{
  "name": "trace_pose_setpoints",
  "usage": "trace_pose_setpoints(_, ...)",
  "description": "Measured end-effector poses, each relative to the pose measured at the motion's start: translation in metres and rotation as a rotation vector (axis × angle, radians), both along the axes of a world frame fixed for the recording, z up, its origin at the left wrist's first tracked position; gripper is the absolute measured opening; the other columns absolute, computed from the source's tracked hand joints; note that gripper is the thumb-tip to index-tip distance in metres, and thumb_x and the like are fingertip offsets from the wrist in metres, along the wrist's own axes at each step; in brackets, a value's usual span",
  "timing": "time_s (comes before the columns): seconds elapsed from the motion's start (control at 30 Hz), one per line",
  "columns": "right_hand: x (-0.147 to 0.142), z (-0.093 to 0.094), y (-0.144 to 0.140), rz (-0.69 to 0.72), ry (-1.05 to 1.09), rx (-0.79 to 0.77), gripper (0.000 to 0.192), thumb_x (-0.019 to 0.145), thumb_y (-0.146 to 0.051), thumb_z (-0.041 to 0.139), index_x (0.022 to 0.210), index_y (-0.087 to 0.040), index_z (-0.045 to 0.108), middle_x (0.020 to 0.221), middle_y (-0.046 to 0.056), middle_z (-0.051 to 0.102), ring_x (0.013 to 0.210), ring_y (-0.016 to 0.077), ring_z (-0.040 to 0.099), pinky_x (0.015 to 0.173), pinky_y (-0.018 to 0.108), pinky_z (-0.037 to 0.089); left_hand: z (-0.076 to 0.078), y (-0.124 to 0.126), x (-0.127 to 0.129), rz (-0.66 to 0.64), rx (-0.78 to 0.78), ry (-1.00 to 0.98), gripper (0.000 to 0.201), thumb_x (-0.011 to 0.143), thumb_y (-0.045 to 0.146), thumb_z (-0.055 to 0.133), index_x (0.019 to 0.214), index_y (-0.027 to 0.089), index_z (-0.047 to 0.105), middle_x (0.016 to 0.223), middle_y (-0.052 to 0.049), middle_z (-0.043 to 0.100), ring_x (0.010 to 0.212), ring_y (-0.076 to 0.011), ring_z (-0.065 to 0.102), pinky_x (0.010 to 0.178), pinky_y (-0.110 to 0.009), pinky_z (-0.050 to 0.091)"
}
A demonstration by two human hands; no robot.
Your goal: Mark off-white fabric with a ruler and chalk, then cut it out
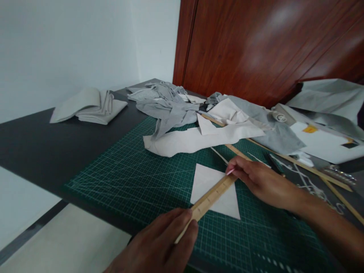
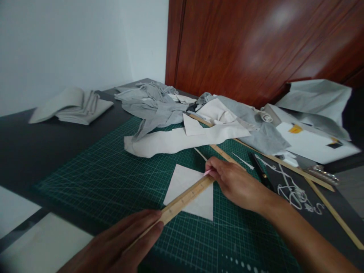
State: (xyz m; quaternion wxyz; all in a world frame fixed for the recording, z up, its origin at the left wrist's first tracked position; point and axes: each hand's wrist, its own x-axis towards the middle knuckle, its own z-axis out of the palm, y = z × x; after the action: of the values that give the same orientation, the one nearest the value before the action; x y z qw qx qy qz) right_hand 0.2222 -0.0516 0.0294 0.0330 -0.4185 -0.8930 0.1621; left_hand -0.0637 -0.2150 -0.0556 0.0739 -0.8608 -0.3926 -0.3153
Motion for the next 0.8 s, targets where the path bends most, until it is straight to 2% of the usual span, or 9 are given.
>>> trace_pose_setpoints(0.1,0.016,-0.008,-0.018,-0.076,0.038,0.020,0.022,0.113,-0.028,0.038,0.105,-0.025,0.057,0.099,0.006,0.072,0.092,0.0257,0.073,0.083,0.042,0.057,0.006,0.001,-0.004,0.031,0.028,0.038,0.035,0.107,0.009,0.041,0.128,0.013,0.068,0.125,-0.008,0.077,0.119,-0.0184,0.068,0.107,-0.029,0.057)
trace_pose_setpoints(0.23,0.039,-0.026,-0.042,-0.122,0.201,0.119,0.012,0.111,-0.028,0.045,0.113,-0.028,0.057,0.109,0.006,0.073,0.102,0.0265,0.075,0.090,0.044,0.061,0.016,0.004,-0.010,0.035,0.087,0.107,0.036,0.111,0.012,0.037,0.125,0.016,0.070,0.123,-0.003,0.079,0.119,-0.0157,0.068,0.109,-0.027,0.053)
trace_pose_setpoints(0.37,0.051,-0.041,-0.064,-0.173,0.292,0.213,0.015,0.109,-0.023,0.048,0.120,-0.032,0.053,0.121,0.007,0.073,0.108,0.0259,0.076,0.094,0.043,0.062,0.024,0.012,-0.013,0.039,0.150,0.134,0.038,0.112,0.014,0.035,0.121,0.017,0.071,0.115,0.000,0.081,0.106,-0.0164,0.071,0.096,-0.029,0.057)
trace_pose_setpoints(0.57,0.051,-0.048,-0.086,-0.209,0.378,0.289,0.020,0.106,-0.018,0.049,0.116,-0.034,0.055,0.115,0.004,0.078,0.102,0.0225,0.080,0.087,0.035,0.068,0.035,0.025,-0.007,-0.002,0.152,0.080,0.038,0.112,0.015,0.035,0.103,0.014,0.071,0.089,-0.001,0.079,0.082,-0.0162,0.069,0.081,-0.030,0.057)
trace_pose_setpoints(0.7,0.061,-0.058,-0.107,-0.273,0.402,0.395,0.014,0.104,-0.024,0.054,0.110,-0.032,0.064,0.108,0.002,0.083,0.093,0.0221,0.084,0.075,0.028,0.070,0.037,0.023,-0.008,-0.074,0.129,0.022,0.038,0.114,0.017,0.035,0.105,0.016,0.072,0.094,0.001,0.080,0.090,-0.0135,0.070,0.092,-0.029,0.054)
trace_pose_setpoints(0.8,0.067,-0.075,-0.128,-0.360,0.475,0.435,0.012,0.103,-0.025,0.058,0.108,-0.031,0.067,0.106,0.002,0.085,0.103,0.0256,0.084,0.080,0.030,0.070,0.033,0.022,-0.010,-0.074,0.079,0.020,0.039,0.114,0.017,0.035,0.111,0.015,0.073,0.102,0.002,0.082,0.100,-0.0131,0.070,0.104,-0.029,0.050)
